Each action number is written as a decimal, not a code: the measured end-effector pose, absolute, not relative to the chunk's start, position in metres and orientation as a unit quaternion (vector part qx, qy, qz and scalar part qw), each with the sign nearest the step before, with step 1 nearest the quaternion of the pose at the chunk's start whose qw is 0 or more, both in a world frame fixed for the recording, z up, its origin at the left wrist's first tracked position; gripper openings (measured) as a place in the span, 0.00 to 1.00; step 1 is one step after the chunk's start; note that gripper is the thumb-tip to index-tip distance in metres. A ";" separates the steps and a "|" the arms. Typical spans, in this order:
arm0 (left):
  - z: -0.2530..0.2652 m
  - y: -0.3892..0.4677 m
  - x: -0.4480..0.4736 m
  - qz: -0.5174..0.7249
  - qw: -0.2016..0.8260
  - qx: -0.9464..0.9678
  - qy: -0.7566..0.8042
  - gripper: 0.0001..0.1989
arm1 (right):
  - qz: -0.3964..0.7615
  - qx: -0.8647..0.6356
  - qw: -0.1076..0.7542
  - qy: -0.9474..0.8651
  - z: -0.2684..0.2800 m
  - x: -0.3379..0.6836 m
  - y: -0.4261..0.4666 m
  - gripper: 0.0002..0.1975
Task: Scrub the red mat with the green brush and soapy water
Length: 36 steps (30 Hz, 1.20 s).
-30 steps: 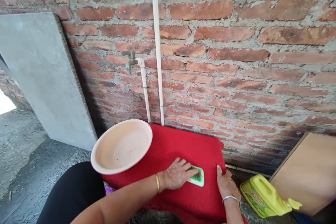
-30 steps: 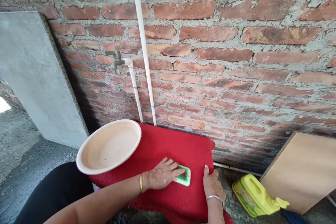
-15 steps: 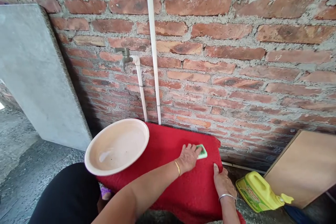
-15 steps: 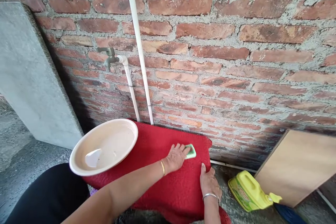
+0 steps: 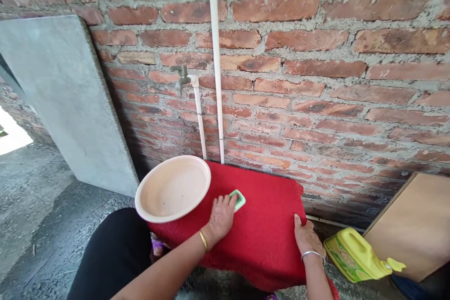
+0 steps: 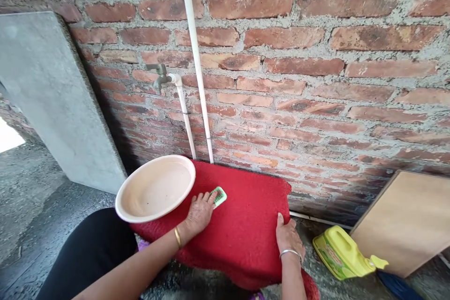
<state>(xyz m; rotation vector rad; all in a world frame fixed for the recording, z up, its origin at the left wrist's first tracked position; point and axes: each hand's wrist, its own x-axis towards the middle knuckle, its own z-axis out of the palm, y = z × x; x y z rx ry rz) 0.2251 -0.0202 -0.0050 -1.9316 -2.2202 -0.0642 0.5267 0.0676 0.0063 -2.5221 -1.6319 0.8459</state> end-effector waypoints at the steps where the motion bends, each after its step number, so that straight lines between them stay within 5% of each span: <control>1: -0.007 -0.023 0.238 -0.021 0.095 -0.662 -0.743 0.26 | 0.271 -0.808 0.010 -0.524 0.008 0.527 0.068 0.41; 7: -0.024 -0.085 0.261 -0.045 0.025 -0.829 -0.557 0.30 | 0.278 -0.803 0.011 -0.527 0.011 0.528 0.068 0.43; 14: -0.015 -0.116 0.158 -0.011 0.059 -0.641 -0.765 0.28 | 0.276 -0.811 0.014 -0.515 0.006 0.527 0.070 0.44; 18: -0.021 -0.105 0.180 -0.034 0.110 -0.612 -0.782 0.26 | 0.272 -0.814 0.018 -0.514 0.008 0.526 0.070 0.43; 26: -0.020 -0.127 0.242 -0.041 0.056 -0.850 -0.523 0.30 | 0.265 -0.808 0.006 -0.527 0.005 0.528 0.071 0.45; 36: -0.007 -0.064 0.195 -0.027 0.117 -0.615 -0.779 0.25 | 0.274 -0.814 0.017 -0.512 0.012 0.523 0.066 0.43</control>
